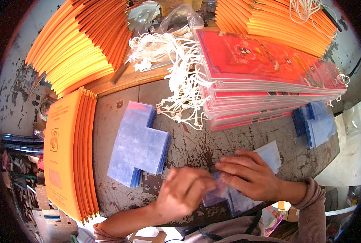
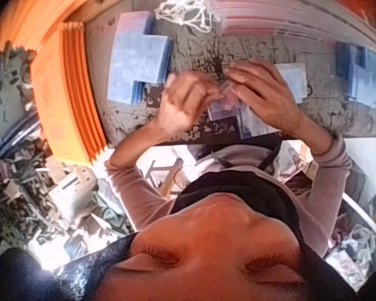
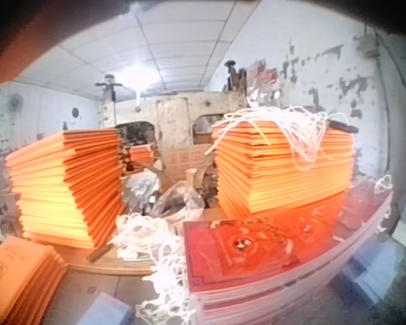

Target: The person inserts sheets into plastic pockets by hand on a workbench.

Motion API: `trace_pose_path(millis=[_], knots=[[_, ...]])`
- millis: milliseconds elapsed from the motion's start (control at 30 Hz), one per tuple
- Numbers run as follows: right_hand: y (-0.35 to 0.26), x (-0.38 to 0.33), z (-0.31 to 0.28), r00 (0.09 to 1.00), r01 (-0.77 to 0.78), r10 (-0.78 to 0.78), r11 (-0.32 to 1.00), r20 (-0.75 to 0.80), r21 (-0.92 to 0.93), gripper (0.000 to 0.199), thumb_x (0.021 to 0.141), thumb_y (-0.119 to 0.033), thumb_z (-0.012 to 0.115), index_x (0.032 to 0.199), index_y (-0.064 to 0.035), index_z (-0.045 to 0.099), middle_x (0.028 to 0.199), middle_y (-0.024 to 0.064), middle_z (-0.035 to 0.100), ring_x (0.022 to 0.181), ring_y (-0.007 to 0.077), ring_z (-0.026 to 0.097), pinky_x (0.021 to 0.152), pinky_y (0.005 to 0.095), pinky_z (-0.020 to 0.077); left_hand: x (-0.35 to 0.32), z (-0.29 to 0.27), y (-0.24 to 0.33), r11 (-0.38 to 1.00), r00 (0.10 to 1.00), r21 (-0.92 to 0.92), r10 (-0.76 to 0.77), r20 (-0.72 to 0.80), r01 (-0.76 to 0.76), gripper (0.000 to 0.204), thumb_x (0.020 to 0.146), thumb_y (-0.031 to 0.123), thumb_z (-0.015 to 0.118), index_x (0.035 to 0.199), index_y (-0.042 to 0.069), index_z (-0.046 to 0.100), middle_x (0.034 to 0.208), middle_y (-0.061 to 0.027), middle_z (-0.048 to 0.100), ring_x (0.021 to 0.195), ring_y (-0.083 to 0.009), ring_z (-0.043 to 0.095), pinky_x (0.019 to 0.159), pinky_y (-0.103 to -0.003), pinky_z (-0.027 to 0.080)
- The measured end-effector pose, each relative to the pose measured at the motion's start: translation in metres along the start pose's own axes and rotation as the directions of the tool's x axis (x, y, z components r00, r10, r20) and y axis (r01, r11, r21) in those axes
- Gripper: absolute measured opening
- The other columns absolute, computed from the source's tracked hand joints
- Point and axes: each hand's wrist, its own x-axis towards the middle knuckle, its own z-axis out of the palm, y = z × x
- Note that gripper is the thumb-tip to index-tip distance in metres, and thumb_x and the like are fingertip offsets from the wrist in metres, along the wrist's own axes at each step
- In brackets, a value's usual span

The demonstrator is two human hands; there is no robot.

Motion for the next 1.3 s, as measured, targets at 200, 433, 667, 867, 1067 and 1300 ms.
trace_pose_path(millis=[200, 433, 667, 867, 1067, 1300], knots=[[0.003, -0.005, -0.002, 0.999, 0.014, -0.013, 1.0, 0.053, -0.021, 0.019, 0.075, -0.015, 0.064, 0.093, -0.0074, 0.063, 0.101, 0.0054, 0.06, 0.095, 0.0197, 0.058, 0.089, 0.0419, 0.0464, 0.001, -0.002, 0.001, 0.989, 0.989, -0.038, -0.146, -0.037, 0.145, 0.034, 0.074, 0.011, 0.075, 0.105, 0.005, 0.065, 0.101, -0.0055, 0.059, 0.085, -0.018, 0.057, 0.067, -0.029, 0.042], [0.001, -0.005, -0.001, 0.999, 0.044, -0.044, 0.998, 0.002, -0.039, 0.024, 0.072, -0.016, 0.065, 0.095, -0.0092, 0.065, 0.096, 0.003, 0.058, 0.091, 0.0182, 0.057, 0.084, 0.0409, 0.0465, -0.003, -0.001, 0.007, 0.986, 0.993, 0.128, -0.11, 0.05, 0.103, 0.034, 0.076, 0.02, 0.074, 0.107, 0.007, 0.067, 0.099, 0.0, 0.059, 0.083, -0.0147, 0.058, 0.067, -0.029, 0.039], [0.002, -0.005, -0.001, 0.999, 0.049, -0.048, 0.997, 0.011, -0.06, 0.025, 0.071, -0.017, 0.065, 0.094, -0.0081, 0.065, 0.096, 0.0034, 0.059, 0.091, 0.0192, 0.058, 0.081, 0.039, 0.0464, -0.005, 0.004, 0.01, 0.977, 0.999, 0.205, -0.051, -0.002, 0.05, 0.03, 0.076, 0.017, 0.071, 0.104, 0.007, 0.068, 0.093, 0.0035, 0.06, 0.076, -0.0093, 0.059, 0.065, -0.026, 0.035], [0.001, -0.002, 0.0, 0.998, 0.066, -0.067, 0.996, -0.007, -0.062, 0.025, 0.071, -0.017, 0.065, 0.093, -0.0065, 0.065, 0.092, 0.0033, 0.059, 0.089, 0.0192, 0.058, 0.079, 0.0365, 0.0464, -0.005, 0.0, 0.015, 0.88, 0.994, 0.465, 0.113, -0.007, -0.097, 0.034, 0.069, 0.015, 0.066, 0.101, 0.008, 0.07, 0.094, 0.0031, 0.061, 0.073, -0.0067, 0.058, 0.065, -0.024, 0.034], [0.002, -0.003, 0.001, 0.999, 0.037, -0.038, 0.997, -0.008, -0.061, 0.024, 0.071, -0.017, 0.067, 0.092, -0.0064, 0.064, 0.092, 0.004, 0.058, 0.088, 0.0194, 0.058, 0.078, 0.035, 0.0466, -0.008, 0.007, 0.007, 0.946, 0.998, 0.317, 0.069, 0.012, -0.069, 0.029, 0.073, 0.018, 0.069, 0.1, 0.006, 0.069, 0.097, 0.0019, 0.061, 0.076, -0.0082, 0.058, 0.066, -0.026, 0.035], [0.001, -0.003, 0.001, 1.0, 0.007, -0.008, 0.997, -0.013, -0.073, 0.025, 0.072, -0.014, 0.066, 0.096, -0.0073, 0.062, 0.105, 0.0092, 0.059, 0.096, 0.0224, 0.059, 0.079, 0.0356, 0.0476, -0.004, -0.001, 0.015, 0.945, 0.996, 0.316, -0.087, 0.002, 0.082, 0.035, 0.072, 0.02, 0.076, 0.104, 0.008, 0.067, 0.1, -0.0027, 0.062, 0.081, -0.016, 0.059, 0.072, -0.031, 0.04]])
